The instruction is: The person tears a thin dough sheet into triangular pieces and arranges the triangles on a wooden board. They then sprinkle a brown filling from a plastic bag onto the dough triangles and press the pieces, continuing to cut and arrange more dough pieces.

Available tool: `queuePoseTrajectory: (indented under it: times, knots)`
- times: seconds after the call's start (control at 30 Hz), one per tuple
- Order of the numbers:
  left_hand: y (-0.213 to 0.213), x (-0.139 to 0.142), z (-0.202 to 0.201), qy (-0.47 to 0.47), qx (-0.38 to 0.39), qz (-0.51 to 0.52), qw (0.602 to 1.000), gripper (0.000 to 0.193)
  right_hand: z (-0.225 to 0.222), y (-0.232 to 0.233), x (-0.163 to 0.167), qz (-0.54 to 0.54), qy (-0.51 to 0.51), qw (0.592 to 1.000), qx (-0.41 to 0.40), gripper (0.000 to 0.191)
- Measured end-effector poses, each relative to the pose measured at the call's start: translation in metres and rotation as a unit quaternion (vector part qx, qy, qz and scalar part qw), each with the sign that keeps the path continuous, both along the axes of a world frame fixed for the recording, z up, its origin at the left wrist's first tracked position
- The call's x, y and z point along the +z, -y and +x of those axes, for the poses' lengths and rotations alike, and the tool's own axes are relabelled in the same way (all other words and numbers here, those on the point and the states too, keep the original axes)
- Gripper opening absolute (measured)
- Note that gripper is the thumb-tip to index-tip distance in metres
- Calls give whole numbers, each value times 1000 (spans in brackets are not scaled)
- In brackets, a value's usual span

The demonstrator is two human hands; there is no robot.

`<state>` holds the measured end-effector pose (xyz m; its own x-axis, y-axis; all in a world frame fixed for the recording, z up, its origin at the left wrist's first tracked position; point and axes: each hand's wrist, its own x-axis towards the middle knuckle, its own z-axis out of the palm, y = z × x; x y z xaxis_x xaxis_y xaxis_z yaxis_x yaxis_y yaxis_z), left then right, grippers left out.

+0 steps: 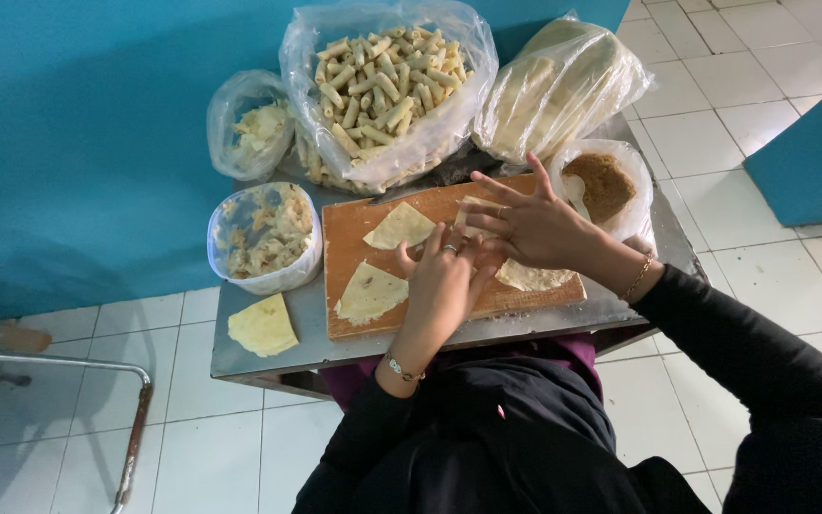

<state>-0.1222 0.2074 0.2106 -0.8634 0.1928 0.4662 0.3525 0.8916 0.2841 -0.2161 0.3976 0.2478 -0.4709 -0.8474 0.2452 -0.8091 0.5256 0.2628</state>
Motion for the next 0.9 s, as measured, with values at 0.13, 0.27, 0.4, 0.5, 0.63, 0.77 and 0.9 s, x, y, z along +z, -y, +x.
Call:
queuePoseTrajectory:
  times: [0.13, 0.27, 0.4, 0.5, 0.63, 0.77, 0.9]
  knots:
    - [4, 4, 1, -10, -7, -8, 1000, 43, -5, -2, 10, 22, -53, 998, -30, 48]
    - [17, 7, 8, -21, 0, 26, 999, 39, -7, 5, 26, -39, 31, 998, -40, 47]
    - [38, 8, 24, -35, 57, 40, 997, 38, -4, 32, 33, -49, 111, 992, 15, 31]
    - [55, 11, 30, -55, 96, 38, 993, 34, -2, 63, 27, -65, 196, 978, 35, 37]
    - [73, 16, 27, -24, 108, 31, 993, 31, -1, 91, 15, -51, 203, 978, 22, 48]
    - [87, 15, 17, -8, 101, 23, 995, 31, -5, 103, 8, -11, 173, 985, 3, 57]
    - [100, 9, 10, -8, 100, 13, 995, 33, -6, 104, 9, -17, 158, 987, 24, 50]
